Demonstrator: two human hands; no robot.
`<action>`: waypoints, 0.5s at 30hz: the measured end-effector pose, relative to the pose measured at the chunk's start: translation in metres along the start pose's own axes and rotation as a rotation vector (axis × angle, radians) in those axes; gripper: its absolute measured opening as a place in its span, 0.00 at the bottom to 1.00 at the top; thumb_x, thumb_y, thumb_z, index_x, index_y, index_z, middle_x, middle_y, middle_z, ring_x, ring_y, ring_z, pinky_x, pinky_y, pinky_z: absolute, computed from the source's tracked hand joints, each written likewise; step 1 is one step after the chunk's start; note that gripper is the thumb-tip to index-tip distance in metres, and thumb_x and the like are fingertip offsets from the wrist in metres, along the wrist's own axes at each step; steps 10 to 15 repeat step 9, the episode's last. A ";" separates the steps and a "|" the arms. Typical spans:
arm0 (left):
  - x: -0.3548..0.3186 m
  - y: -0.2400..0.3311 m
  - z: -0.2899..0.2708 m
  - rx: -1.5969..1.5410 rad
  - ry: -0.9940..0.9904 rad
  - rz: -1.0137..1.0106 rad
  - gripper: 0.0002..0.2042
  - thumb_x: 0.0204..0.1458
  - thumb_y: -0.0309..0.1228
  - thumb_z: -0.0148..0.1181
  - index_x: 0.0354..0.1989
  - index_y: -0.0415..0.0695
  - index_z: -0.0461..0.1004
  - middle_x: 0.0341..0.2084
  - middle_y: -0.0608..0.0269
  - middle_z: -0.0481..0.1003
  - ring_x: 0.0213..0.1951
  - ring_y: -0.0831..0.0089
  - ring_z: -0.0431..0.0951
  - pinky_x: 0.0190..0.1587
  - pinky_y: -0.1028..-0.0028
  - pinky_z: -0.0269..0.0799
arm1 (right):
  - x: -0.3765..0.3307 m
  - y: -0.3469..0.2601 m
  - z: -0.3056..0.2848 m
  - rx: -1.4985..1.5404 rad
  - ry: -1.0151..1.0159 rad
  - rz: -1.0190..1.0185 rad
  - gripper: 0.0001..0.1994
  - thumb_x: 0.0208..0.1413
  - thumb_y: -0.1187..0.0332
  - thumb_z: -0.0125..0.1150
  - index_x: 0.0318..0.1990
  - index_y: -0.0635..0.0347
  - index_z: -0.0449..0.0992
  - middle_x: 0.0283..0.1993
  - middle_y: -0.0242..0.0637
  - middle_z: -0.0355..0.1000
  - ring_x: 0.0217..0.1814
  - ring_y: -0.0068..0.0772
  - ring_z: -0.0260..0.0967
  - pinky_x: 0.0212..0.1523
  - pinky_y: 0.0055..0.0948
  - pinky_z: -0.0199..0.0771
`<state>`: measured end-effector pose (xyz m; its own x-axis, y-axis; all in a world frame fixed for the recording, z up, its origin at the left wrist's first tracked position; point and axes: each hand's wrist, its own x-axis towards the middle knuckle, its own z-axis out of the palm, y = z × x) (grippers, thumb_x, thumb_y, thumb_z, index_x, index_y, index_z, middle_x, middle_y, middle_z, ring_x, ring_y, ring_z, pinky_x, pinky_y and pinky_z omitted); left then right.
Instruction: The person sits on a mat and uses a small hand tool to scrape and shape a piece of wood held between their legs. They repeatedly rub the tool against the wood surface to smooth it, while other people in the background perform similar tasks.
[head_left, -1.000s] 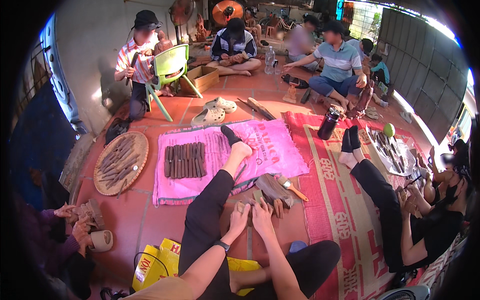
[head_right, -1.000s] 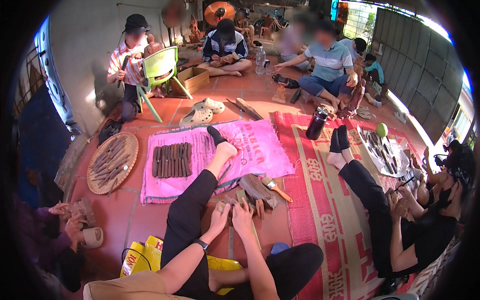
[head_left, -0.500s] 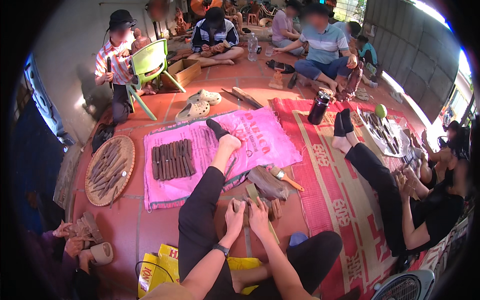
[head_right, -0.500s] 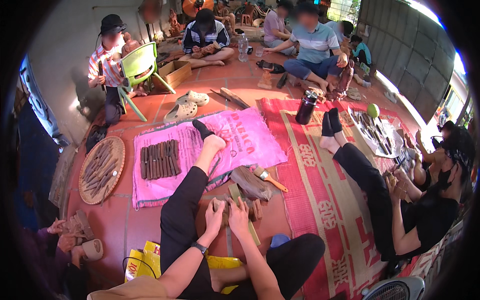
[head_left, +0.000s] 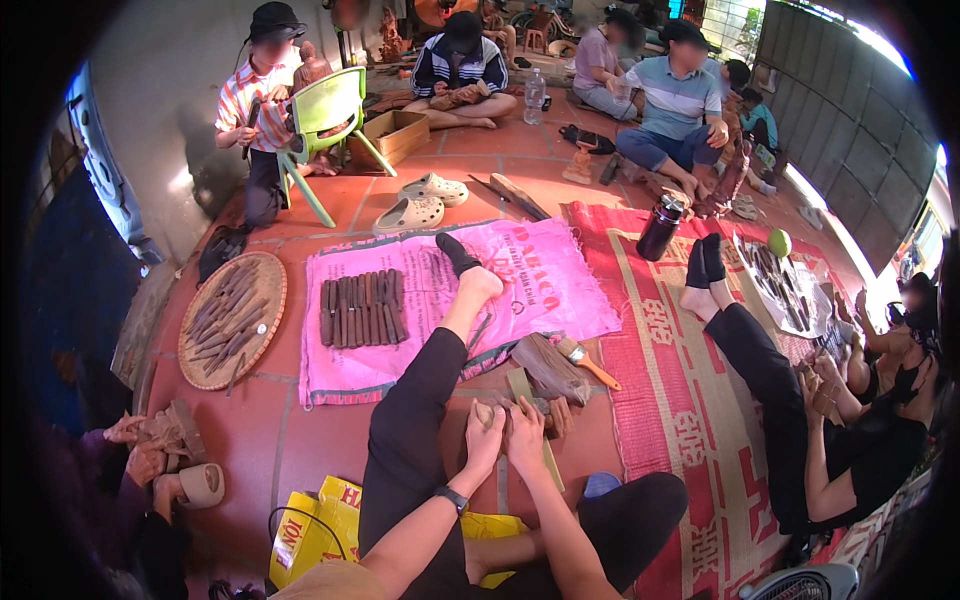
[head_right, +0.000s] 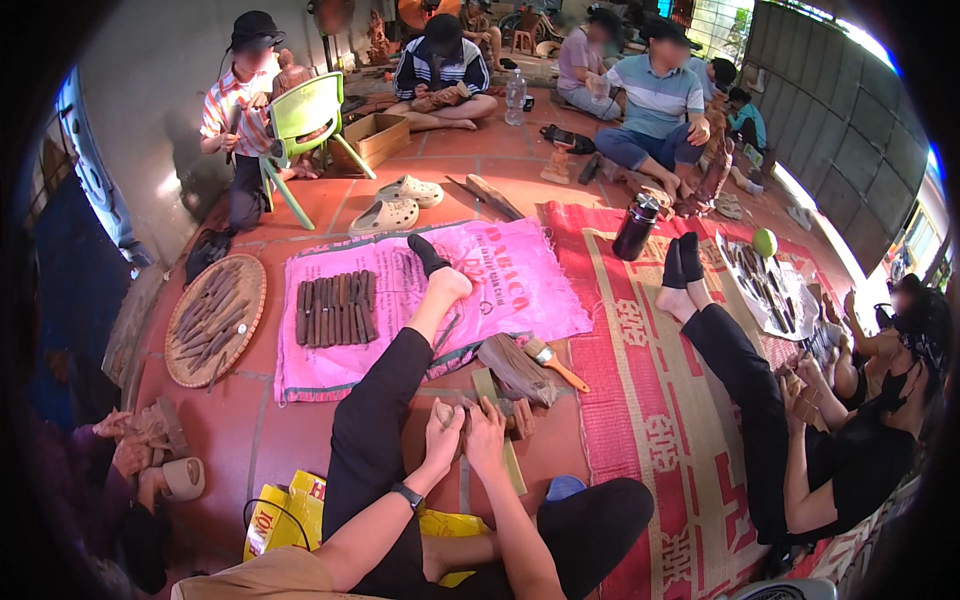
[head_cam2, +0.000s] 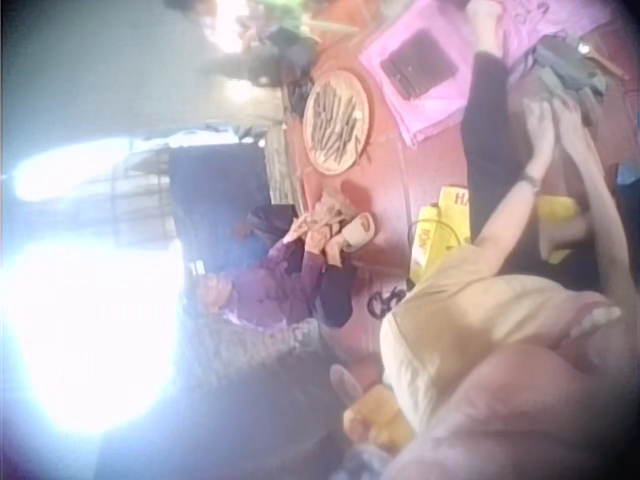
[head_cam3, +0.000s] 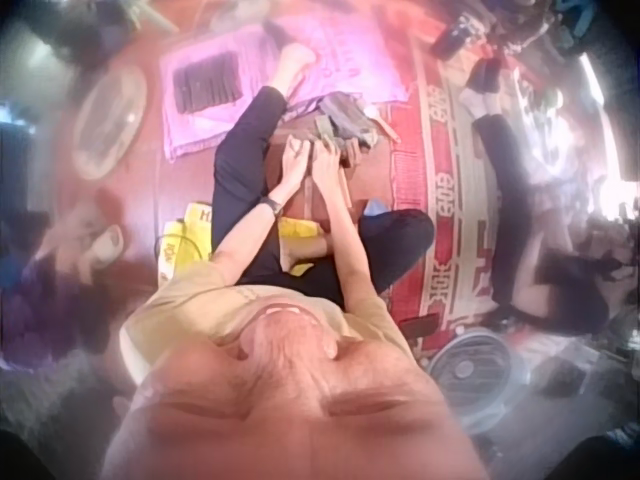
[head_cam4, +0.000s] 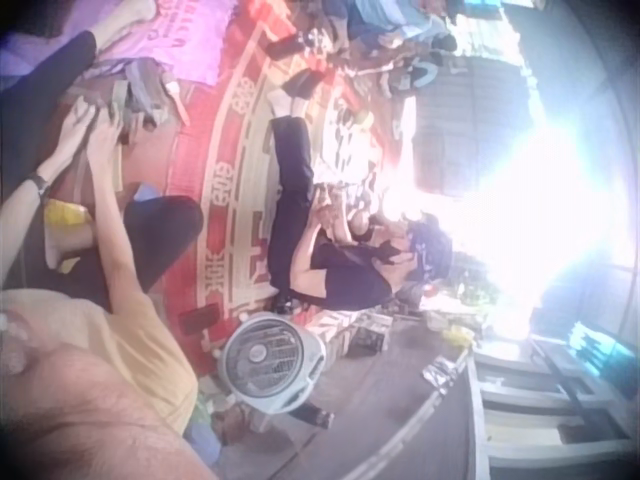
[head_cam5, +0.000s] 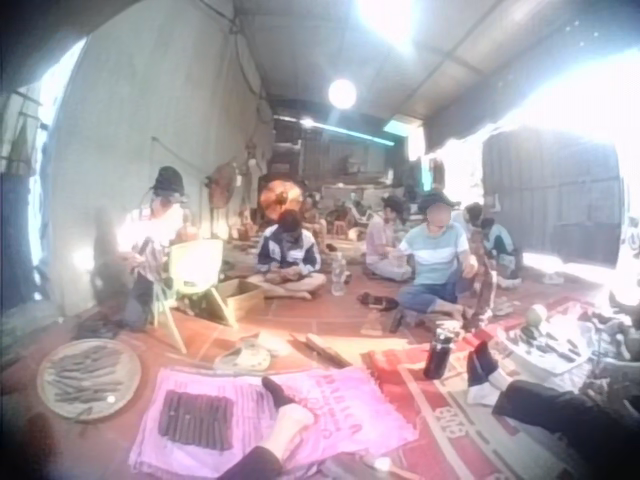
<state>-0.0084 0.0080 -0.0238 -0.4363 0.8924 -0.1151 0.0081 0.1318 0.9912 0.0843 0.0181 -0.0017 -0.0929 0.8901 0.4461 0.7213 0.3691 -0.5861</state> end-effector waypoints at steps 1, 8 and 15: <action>0.002 0.000 0.000 0.066 0.013 0.033 0.32 0.59 0.36 0.60 0.67 0.32 0.56 0.55 0.45 0.71 0.55 0.61 0.73 0.58 0.68 0.67 | 0.001 0.001 -0.001 0.006 -0.017 -0.004 0.15 0.61 0.71 0.50 0.53 0.59 0.76 0.50 0.52 0.76 0.62 0.54 0.67 0.65 0.49 0.59; 0.010 0.011 -0.002 0.150 0.005 -0.019 0.28 0.59 0.35 0.59 0.63 0.30 0.62 0.51 0.41 0.75 0.54 0.57 0.76 0.56 0.66 0.69 | -0.011 -0.003 -0.023 -0.002 -0.085 -0.010 0.17 0.60 0.71 0.54 0.56 0.55 0.75 0.53 0.52 0.75 0.65 0.49 0.65 0.66 0.50 0.57; 0.010 0.013 -0.001 0.148 0.005 -0.019 0.28 0.59 0.35 0.59 0.63 0.30 0.62 0.51 0.41 0.75 0.54 0.57 0.76 0.56 0.66 0.69 | -0.015 -0.004 -0.026 -0.003 -0.088 -0.005 0.18 0.59 0.71 0.56 0.57 0.54 0.75 0.54 0.52 0.75 0.67 0.48 0.64 0.66 0.51 0.57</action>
